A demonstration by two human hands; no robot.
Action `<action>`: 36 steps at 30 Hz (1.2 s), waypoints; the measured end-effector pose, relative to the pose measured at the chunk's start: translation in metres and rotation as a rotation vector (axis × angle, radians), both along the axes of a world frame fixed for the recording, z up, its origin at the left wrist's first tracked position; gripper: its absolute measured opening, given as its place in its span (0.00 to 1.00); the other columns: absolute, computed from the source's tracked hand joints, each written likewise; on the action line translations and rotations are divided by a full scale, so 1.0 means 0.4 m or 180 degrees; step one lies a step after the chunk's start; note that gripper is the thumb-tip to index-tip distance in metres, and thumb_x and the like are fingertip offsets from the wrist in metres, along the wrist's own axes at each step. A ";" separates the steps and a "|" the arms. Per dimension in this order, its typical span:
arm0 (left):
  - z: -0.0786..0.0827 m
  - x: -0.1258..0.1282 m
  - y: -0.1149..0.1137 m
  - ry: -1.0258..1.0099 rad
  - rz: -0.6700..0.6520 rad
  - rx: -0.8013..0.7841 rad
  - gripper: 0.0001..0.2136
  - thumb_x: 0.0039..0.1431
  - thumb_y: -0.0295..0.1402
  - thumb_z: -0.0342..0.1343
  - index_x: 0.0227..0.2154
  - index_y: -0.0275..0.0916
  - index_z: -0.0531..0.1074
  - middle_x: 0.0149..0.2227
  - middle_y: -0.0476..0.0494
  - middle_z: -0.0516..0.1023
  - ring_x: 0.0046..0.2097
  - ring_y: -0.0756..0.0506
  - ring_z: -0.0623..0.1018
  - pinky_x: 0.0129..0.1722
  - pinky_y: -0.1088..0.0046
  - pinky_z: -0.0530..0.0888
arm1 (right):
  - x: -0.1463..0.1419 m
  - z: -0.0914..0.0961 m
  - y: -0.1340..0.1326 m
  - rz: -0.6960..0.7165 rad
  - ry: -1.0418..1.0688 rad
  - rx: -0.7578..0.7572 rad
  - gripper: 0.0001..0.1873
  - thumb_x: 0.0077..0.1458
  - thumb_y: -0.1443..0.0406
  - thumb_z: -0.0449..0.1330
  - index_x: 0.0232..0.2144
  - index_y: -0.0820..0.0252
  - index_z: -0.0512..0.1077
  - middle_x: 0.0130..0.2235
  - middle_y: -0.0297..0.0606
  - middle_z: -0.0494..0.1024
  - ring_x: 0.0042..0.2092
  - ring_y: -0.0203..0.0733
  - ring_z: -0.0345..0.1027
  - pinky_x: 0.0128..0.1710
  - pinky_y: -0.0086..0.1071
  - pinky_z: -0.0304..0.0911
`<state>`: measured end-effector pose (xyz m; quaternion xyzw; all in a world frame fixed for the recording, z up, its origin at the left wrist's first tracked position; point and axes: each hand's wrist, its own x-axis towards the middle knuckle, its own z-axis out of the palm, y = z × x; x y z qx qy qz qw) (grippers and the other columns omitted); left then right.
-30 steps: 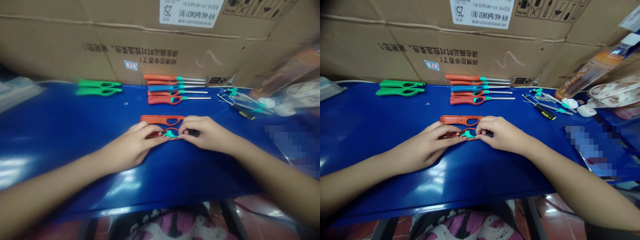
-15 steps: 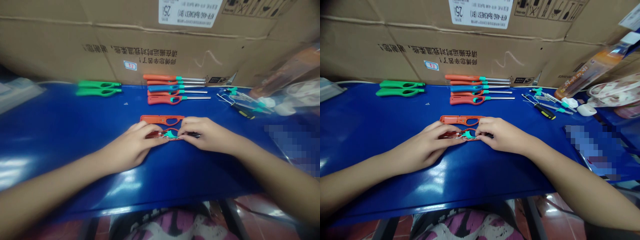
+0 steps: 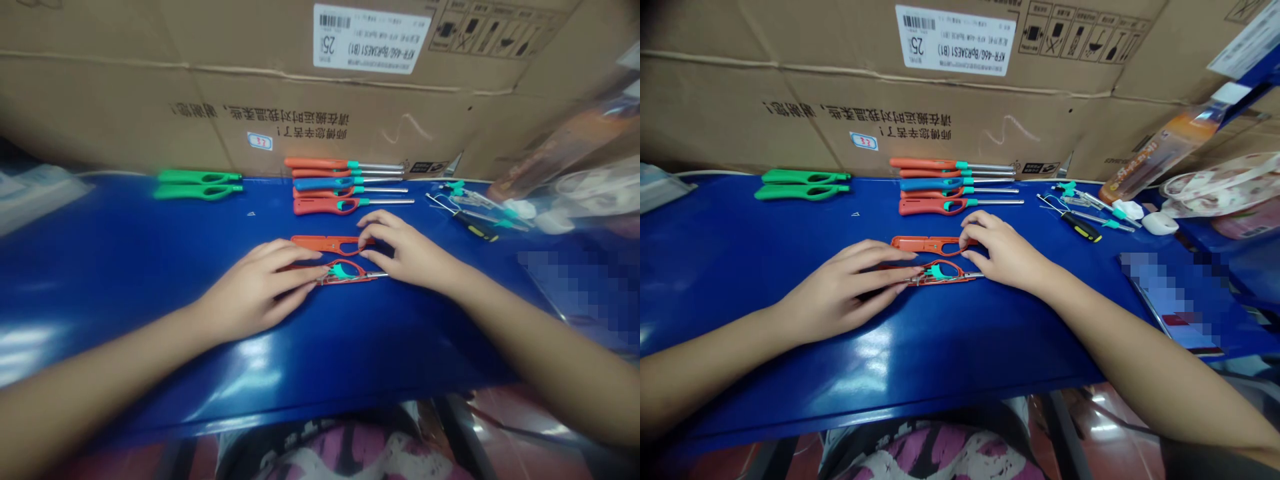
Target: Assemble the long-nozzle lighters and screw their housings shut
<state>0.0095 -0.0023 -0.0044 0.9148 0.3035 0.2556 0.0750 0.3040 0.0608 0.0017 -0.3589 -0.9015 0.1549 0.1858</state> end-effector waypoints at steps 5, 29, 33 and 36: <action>0.013 -0.012 0.014 -0.0089 0.0281 0.0360 0.17 0.67 0.27 0.55 0.57 0.42 0.74 0.56 0.37 0.77 0.58 0.37 0.75 0.58 0.52 0.72 | -0.007 0.008 -0.008 -0.0147 0.0242 -0.0080 0.02 0.64 0.65 0.58 0.37 0.57 0.68 0.39 0.40 0.76 0.40 0.43 0.70 0.43 0.40 0.68; 0.046 -0.029 0.008 0.0150 0.0138 -0.0529 0.13 0.66 0.31 0.58 0.52 0.39 0.76 0.47 0.42 0.78 0.47 0.44 0.77 0.48 0.67 0.75 | -0.042 0.010 -0.072 0.0403 -0.0108 -0.0130 0.16 0.66 0.58 0.59 0.53 0.56 0.69 0.51 0.45 0.73 0.52 0.50 0.65 0.53 0.46 0.64; 0.047 -0.028 0.006 0.0201 0.0154 -0.0603 0.14 0.66 0.31 0.57 0.53 0.39 0.77 0.46 0.42 0.79 0.47 0.44 0.77 0.47 0.66 0.75 | -0.042 0.005 -0.069 0.0437 -0.0167 -0.0129 0.15 0.65 0.58 0.60 0.52 0.56 0.70 0.51 0.45 0.73 0.52 0.50 0.65 0.53 0.47 0.63; 0.047 -0.027 0.007 0.0220 0.0166 -0.0620 0.14 0.66 0.31 0.57 0.52 0.39 0.77 0.46 0.41 0.79 0.46 0.43 0.77 0.47 0.65 0.75 | -0.041 0.006 -0.068 0.0432 -0.0194 -0.0126 0.15 0.65 0.58 0.60 0.52 0.56 0.70 0.51 0.45 0.73 0.52 0.50 0.66 0.53 0.47 0.63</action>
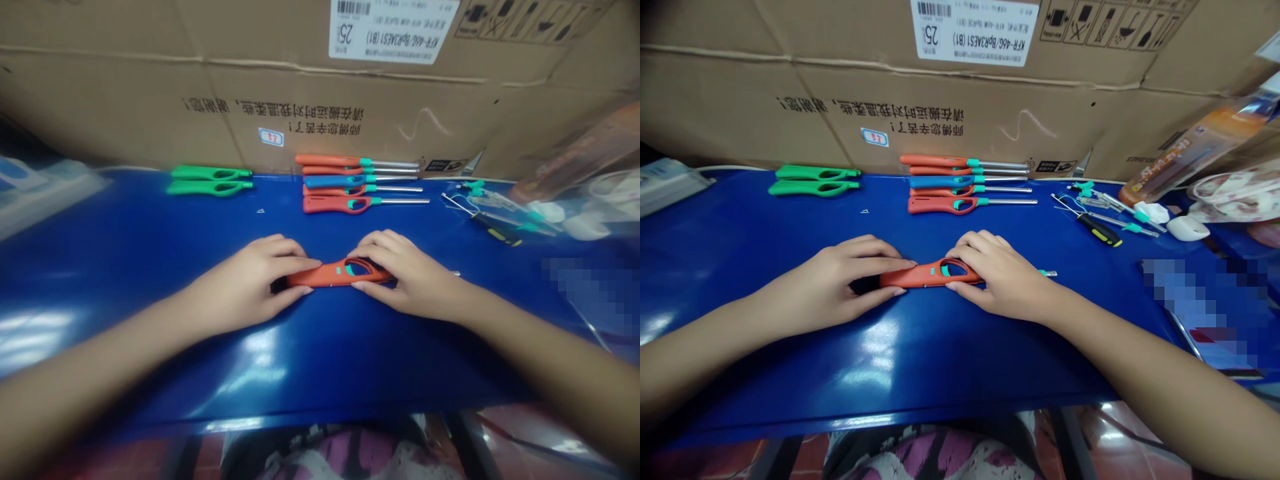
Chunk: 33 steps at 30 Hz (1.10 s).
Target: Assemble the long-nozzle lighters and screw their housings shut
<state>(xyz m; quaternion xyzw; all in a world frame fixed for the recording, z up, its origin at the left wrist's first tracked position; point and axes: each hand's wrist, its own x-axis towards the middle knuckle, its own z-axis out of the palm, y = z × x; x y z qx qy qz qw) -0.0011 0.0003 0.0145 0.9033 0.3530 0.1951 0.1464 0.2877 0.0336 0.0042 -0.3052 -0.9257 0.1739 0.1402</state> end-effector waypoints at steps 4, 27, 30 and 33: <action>-0.003 0.002 0.003 0.0024 0.0001 -0.0013 0.13 0.66 0.31 0.57 0.52 0.38 0.77 0.46 0.41 0.79 0.46 0.43 0.77 0.47 0.64 0.74 | 0.000 0.002 0.000 -0.0018 -0.0039 -0.0029 0.15 0.65 0.58 0.59 0.51 0.56 0.70 0.51 0.44 0.73 0.52 0.49 0.65 0.54 0.46 0.62; -0.015 0.025 -0.020 0.1000 -0.0032 0.1066 0.15 0.71 0.34 0.50 0.51 0.30 0.76 0.42 0.34 0.80 0.43 0.36 0.79 0.43 0.56 0.78 | -0.004 0.001 -0.010 0.0169 -0.0630 0.1204 0.22 0.67 0.58 0.57 0.54 0.69 0.73 0.46 0.49 0.77 0.44 0.52 0.71 0.42 0.44 0.66; -0.028 0.024 -0.011 0.0829 -0.0065 0.1134 0.16 0.71 0.34 0.52 0.51 0.28 0.76 0.42 0.34 0.80 0.42 0.37 0.79 0.42 0.58 0.79 | -0.001 0.007 -0.005 0.0340 -0.0596 0.1511 0.20 0.68 0.60 0.56 0.52 0.71 0.74 0.45 0.49 0.80 0.43 0.51 0.73 0.41 0.43 0.66; -0.040 0.019 -0.001 0.0502 -0.0013 0.1046 0.15 0.71 0.35 0.52 0.52 0.30 0.75 0.43 0.36 0.80 0.43 0.40 0.79 0.44 0.62 0.78 | 0.004 0.011 0.002 0.0415 -0.0429 0.1651 0.16 0.68 0.62 0.55 0.48 0.68 0.77 0.44 0.47 0.82 0.42 0.49 0.75 0.41 0.41 0.65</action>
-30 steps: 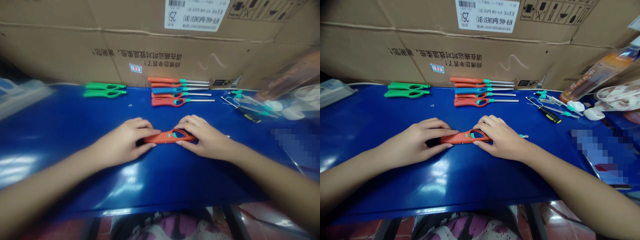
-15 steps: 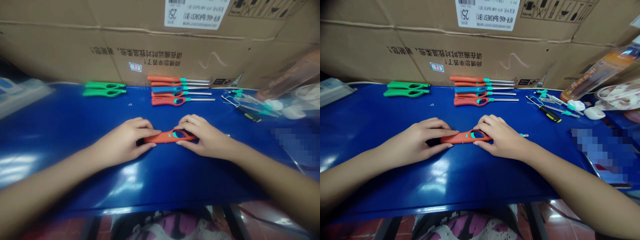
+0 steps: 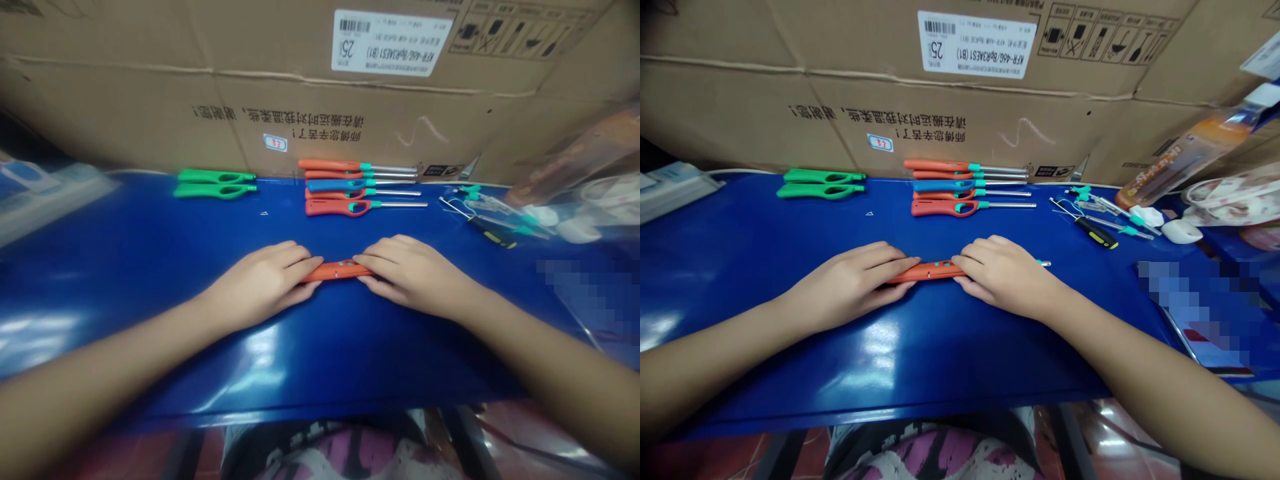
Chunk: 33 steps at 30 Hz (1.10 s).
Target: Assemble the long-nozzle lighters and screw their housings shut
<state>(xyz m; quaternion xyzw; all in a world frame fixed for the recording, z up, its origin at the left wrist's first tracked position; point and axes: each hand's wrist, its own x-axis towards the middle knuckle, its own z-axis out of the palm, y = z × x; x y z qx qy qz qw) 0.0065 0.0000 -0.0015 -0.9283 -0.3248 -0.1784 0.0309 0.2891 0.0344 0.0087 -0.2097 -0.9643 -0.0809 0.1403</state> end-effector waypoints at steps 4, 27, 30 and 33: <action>-0.005 0.000 -0.003 -0.0279 -0.0033 -0.0288 0.13 0.72 0.36 0.52 0.48 0.32 0.76 0.41 0.38 0.79 0.42 0.42 0.77 0.44 0.65 0.76 | 0.004 0.001 0.002 0.0128 0.0134 0.0020 0.14 0.69 0.63 0.55 0.44 0.68 0.77 0.42 0.47 0.83 0.41 0.46 0.75 0.41 0.39 0.65; 0.005 -0.008 0.007 -0.0819 0.0167 -0.0659 0.12 0.70 0.35 0.53 0.47 0.33 0.77 0.42 0.37 0.81 0.42 0.42 0.78 0.44 0.65 0.76 | 0.018 -0.007 0.025 -0.0480 0.0712 -0.0831 0.06 0.66 0.64 0.56 0.39 0.60 0.72 0.39 0.42 0.80 0.40 0.46 0.73 0.42 0.40 0.65; 0.020 0.006 0.000 -0.1329 0.0490 -0.1707 0.14 0.69 0.41 0.53 0.41 0.36 0.78 0.35 0.43 0.80 0.34 0.46 0.78 0.35 0.70 0.76 | 0.018 0.005 0.021 -0.0445 0.0689 -0.0812 0.09 0.68 0.63 0.55 0.42 0.60 0.73 0.40 0.42 0.81 0.42 0.46 0.74 0.45 0.41 0.64; 0.031 0.025 -0.004 -0.2217 0.0892 -0.3223 0.17 0.68 0.45 0.53 0.34 0.36 0.75 0.28 0.46 0.77 0.24 0.50 0.72 0.22 0.75 0.71 | 0.014 0.014 0.014 -0.0243 0.0562 -0.0703 0.17 0.68 0.58 0.57 0.53 0.62 0.72 0.49 0.46 0.81 0.50 0.49 0.73 0.51 0.43 0.64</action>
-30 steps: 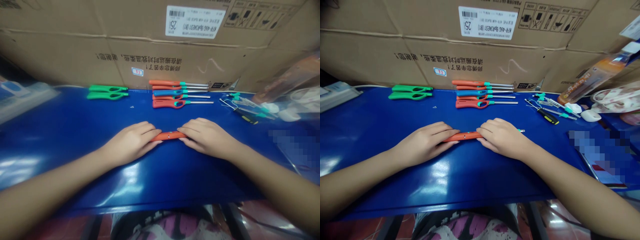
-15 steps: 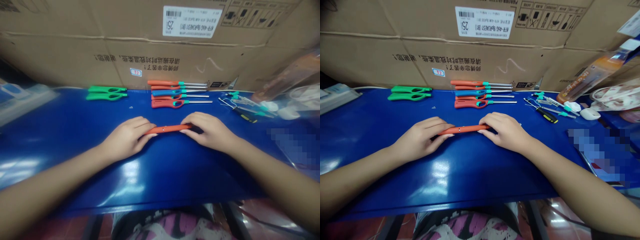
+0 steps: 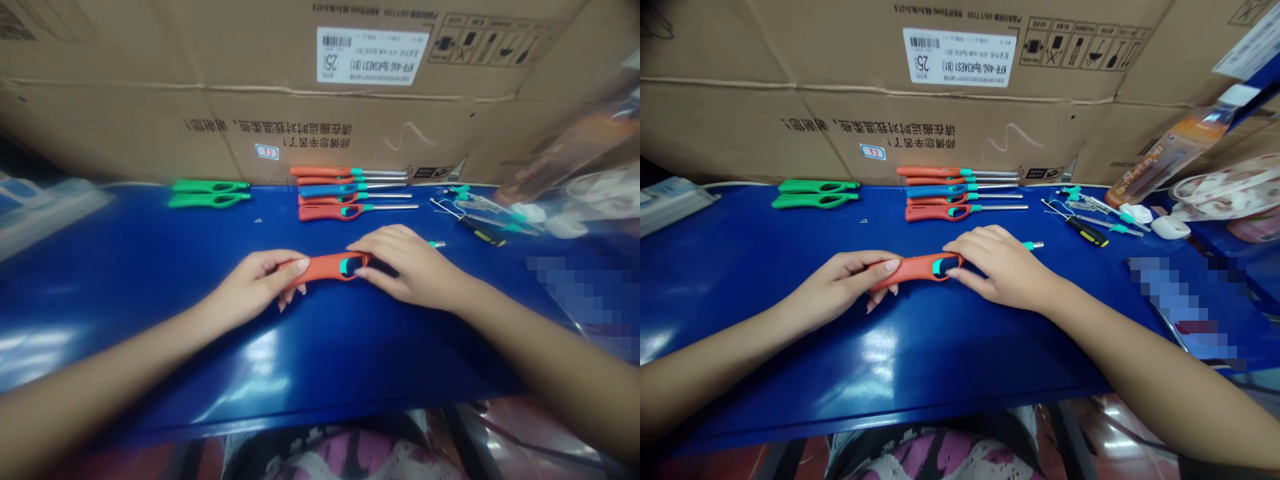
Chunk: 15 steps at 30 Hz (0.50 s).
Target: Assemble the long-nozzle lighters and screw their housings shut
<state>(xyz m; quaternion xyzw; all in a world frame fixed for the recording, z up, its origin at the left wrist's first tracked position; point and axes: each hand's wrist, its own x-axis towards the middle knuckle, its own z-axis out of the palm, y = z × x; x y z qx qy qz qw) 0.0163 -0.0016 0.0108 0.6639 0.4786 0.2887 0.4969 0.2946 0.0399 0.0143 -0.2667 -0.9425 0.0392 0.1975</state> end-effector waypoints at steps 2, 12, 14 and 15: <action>0.004 0.010 -0.003 -0.0499 0.0104 -0.0740 0.17 0.67 0.44 0.53 0.32 0.35 0.74 0.26 0.45 0.76 0.22 0.51 0.70 0.18 0.76 0.68 | -0.007 -0.001 -0.010 0.0183 -0.0119 0.0144 0.25 0.66 0.54 0.59 0.59 0.64 0.69 0.54 0.48 0.79 0.53 0.50 0.72 0.53 0.44 0.64; -0.004 0.010 -0.033 0.0725 -0.0665 0.1121 0.15 0.69 0.41 0.56 0.54 0.45 0.76 0.47 0.47 0.82 0.45 0.46 0.80 0.45 0.71 0.76 | -0.031 -0.025 -0.037 0.0419 -0.0080 -0.0033 0.18 0.72 0.60 0.50 0.53 0.64 0.73 0.50 0.46 0.81 0.50 0.45 0.75 0.46 0.40 0.68; -0.009 0.007 -0.034 0.0942 -0.0847 0.1520 0.15 0.70 0.38 0.55 0.56 0.46 0.74 0.48 0.48 0.82 0.46 0.47 0.80 0.48 0.72 0.75 | -0.031 -0.023 -0.040 0.0489 -0.0047 -0.0025 0.17 0.72 0.61 0.50 0.51 0.64 0.73 0.49 0.46 0.82 0.49 0.45 0.76 0.45 0.39 0.67; -0.012 0.006 -0.033 0.0992 -0.0931 0.1611 0.15 0.71 0.38 0.54 0.56 0.45 0.74 0.47 0.47 0.82 0.45 0.47 0.80 0.47 0.73 0.75 | -0.031 -0.022 -0.042 0.0527 -0.0025 -0.0012 0.17 0.72 0.61 0.49 0.50 0.65 0.74 0.48 0.46 0.82 0.47 0.45 0.76 0.45 0.39 0.67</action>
